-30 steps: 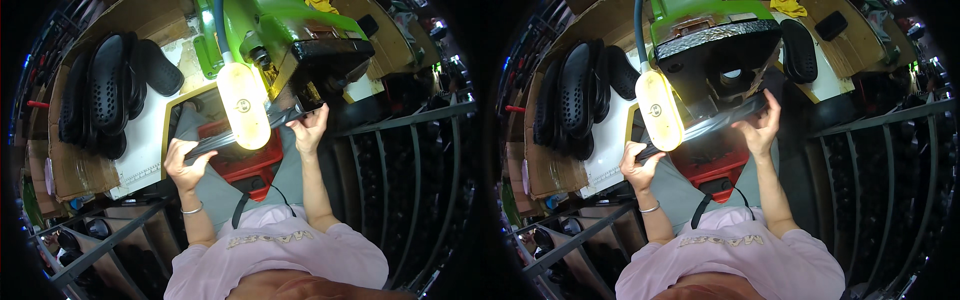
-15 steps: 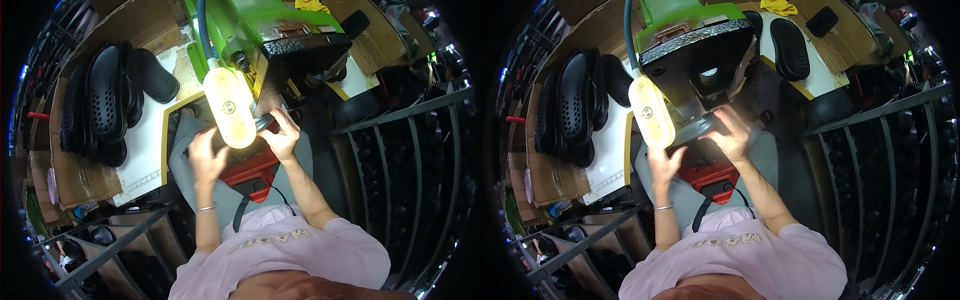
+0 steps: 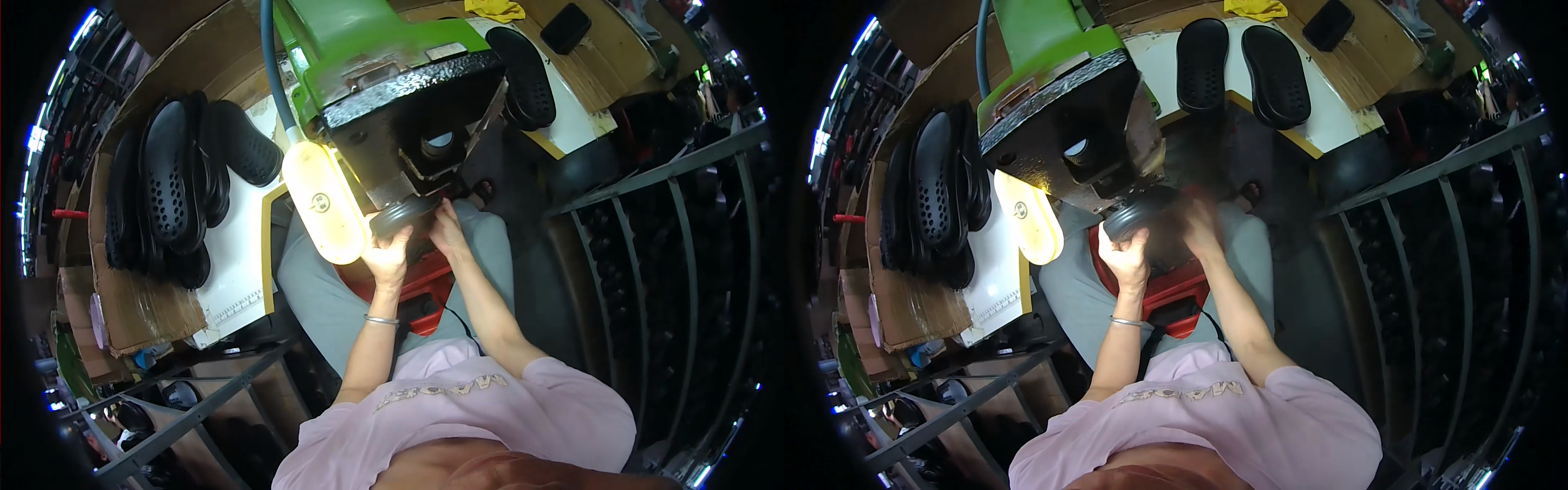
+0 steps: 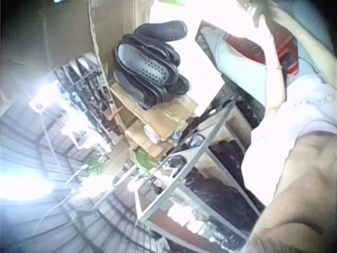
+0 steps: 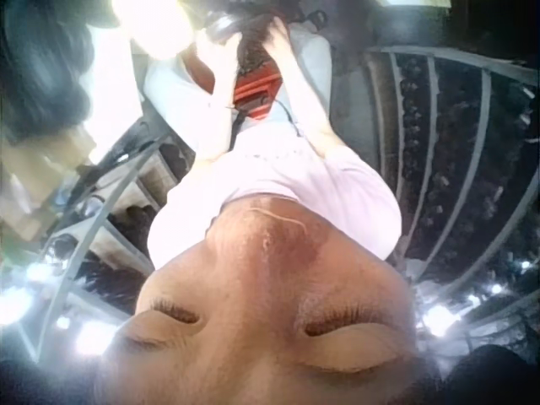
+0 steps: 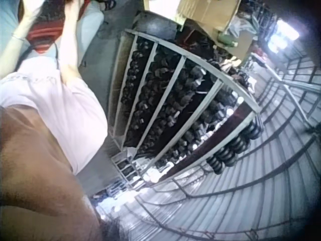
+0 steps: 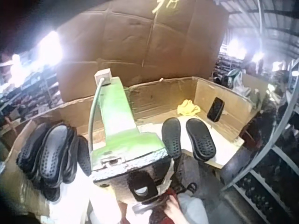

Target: The person repeatedly presses the soles of black slip-on shoes against a rotating grinding wheel to smooth or shape the surface. They handle the shoes one at a time, rotating them to cover different areas of the sole, and place the finished shoes on a nearby stack.

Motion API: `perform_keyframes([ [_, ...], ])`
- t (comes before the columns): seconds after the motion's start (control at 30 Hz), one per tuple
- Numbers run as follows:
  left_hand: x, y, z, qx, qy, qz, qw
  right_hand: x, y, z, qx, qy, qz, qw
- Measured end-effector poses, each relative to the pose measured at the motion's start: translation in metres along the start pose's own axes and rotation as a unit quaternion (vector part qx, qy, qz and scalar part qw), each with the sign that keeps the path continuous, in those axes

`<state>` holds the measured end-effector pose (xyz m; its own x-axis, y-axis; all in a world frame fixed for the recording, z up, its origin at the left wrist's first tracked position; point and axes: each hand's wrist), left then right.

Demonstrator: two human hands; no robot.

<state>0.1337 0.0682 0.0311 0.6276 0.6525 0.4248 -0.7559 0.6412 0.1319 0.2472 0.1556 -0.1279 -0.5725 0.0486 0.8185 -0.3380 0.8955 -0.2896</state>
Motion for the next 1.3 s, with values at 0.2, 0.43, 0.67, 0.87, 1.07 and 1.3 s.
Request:
perform_keyframes([
  [0.2,-0.011,0.008,0.009,0.085,0.072,-0.042,0.993,0.022,-0.014,-0.098,-0.344,-0.275,0.179,0.88],
  [0.43,-0.033,0.013,0.02,0.067,0.055,-0.033,0.996,0.094,-0.045,-0.174,-0.504,-0.418,0.149,0.741],
  [0.67,-0.104,0.019,0.015,0.053,-0.1,-0.017,0.993,0.142,-0.057,-0.15,-0.507,-0.447,0.029,0.737],
  [0.87,-0.152,0.016,0.033,-0.01,-0.192,0.015,0.981,0.167,-0.06,-0.108,-0.46,-0.406,-0.05,0.788],
  [1.07,-0.188,0.011,0.018,-0.051,-0.223,0.053,0.972,0.181,-0.059,-0.06,-0.441,-0.351,-0.053,0.824],
  [1.3,-0.218,0.036,-0.01,-0.139,0.034,-0.003,0.99,0.194,-0.061,-0.042,-0.516,-0.421,-0.096,0.74],
])
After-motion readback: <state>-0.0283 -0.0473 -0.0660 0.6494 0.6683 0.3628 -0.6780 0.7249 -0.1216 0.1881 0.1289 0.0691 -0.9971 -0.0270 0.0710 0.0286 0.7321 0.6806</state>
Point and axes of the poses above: each hand's wrist, its own y-axis towards the middle knuckle, its own x-axis out of the palm, z = x × y, and after that the axes turned 9 degrees about z, right-handed
